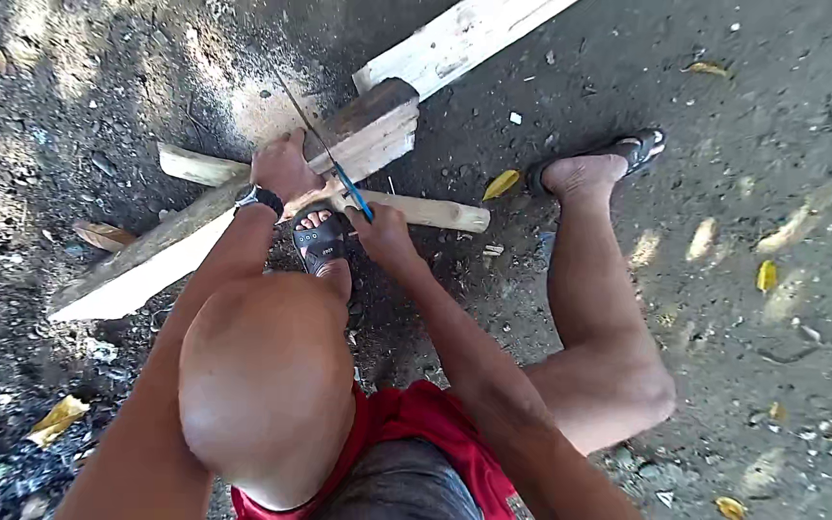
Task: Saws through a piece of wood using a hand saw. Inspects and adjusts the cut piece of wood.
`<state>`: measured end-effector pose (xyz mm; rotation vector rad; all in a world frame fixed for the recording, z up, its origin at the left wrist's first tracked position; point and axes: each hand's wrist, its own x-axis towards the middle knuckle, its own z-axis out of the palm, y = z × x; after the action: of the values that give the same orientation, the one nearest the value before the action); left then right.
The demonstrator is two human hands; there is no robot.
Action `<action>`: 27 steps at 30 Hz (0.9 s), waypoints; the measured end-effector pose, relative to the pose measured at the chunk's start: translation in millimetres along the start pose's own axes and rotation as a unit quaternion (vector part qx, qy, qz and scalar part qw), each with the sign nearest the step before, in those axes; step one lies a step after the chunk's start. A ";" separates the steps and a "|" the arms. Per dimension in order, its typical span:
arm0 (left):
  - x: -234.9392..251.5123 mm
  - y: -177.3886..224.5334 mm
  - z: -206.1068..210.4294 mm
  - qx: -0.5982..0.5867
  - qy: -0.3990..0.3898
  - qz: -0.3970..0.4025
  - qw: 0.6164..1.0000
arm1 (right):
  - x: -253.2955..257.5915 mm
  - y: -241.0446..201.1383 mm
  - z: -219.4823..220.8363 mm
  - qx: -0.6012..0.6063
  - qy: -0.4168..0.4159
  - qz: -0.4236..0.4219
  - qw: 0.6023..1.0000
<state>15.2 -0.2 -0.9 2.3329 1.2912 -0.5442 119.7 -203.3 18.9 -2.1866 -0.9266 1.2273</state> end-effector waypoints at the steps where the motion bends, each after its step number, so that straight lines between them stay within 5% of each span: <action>1: -2.7 -0.1 -1.2 -0.001 0.002 -0.004 1.000 | -22.4 6.1 -1.8 0.007 0.009 -0.014 1.000; 7: 3.1 -1.4 -7.0 0.000 0.007 0.004 1.000 | -230.1 96.5 -47.3 -0.051 0.070 0.013 0.996; 9: -0.1 -3.6 -4.9 -0.002 0.003 -0.001 1.000 | -247.2 88.6 -53.2 -0.067 0.076 0.014 0.995; 14: 5.7 -4.3 -6.0 0.003 0.019 0.006 1.000 | -35.0 22.3 -16.0 -0.051 0.004 -0.025 0.998; 17: 7.1 -6.9 -5.6 0.006 0.009 0.004 1.000 | 24.5 -9.3 0.3 -0.010 -0.003 -0.011 1.000; 20: 1.7 -1.9 -6.2 0.002 0.004 -0.005 1.000 | -22.0 3.2 -7.0 -0.006 0.010 -0.019 1.000; 24: 2.7 -5.1 -6.8 0.004 0.000 0.006 1.000 | -178.4 77.5 -40.7 -0.050 0.037 0.009 0.998; 27: 3.0 -6.2 -4.9 0.004 0.005 0.011 1.000 | -249.1 84.0 -58.4 -0.057 0.067 0.025 0.996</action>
<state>12.1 7.5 0.6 2.3557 1.2671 -0.5323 104.9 -448.4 129.4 -2.3635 -0.9109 1.0581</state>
